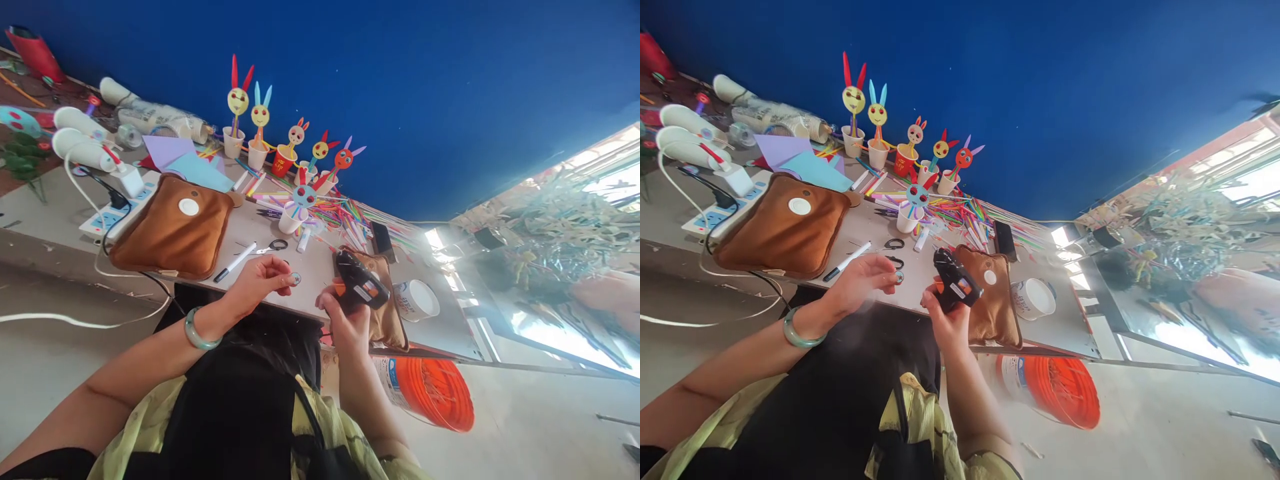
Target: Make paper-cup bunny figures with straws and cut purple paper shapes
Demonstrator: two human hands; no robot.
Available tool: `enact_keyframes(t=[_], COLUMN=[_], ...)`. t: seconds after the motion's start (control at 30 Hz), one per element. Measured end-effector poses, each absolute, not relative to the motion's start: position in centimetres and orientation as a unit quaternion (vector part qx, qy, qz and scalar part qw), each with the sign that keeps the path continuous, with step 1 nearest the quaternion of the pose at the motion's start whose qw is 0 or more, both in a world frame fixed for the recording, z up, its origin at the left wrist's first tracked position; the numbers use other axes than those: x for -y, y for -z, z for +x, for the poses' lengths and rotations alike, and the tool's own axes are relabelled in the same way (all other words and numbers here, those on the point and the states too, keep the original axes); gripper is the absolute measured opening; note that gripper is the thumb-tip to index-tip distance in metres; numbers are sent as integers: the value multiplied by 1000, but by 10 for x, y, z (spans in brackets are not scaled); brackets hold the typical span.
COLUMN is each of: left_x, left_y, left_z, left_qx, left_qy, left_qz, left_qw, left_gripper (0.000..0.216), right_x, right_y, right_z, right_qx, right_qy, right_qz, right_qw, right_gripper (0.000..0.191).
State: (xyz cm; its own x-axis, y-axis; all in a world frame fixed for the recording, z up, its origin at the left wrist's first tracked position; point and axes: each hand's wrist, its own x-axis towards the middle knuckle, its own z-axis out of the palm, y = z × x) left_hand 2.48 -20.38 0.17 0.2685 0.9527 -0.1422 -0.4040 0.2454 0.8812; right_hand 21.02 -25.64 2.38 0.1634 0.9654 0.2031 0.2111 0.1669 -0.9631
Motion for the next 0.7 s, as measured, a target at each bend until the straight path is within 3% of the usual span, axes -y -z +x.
enact_keyframes(t=[0.27,0.53,0.7], left_x=[210,206,213], left_y=[-6,-7,4], left_z=[21,18,15], left_qx=[-349,-366,-411], left_qy=[-465,-502,-520], left_qz=[508,510,644], left_qw=[635,596,381], left_gripper=[45,36,38], right_x=[240,234,234], right_y=[-23,-17,-14], right_z=[198,194,191], right_qx=[537,516,492], right_qy=[-384,-365,-290], right_qz=[-543,-544,-565], right_qw=[520,552,596], right_gripper=[40,41,37])
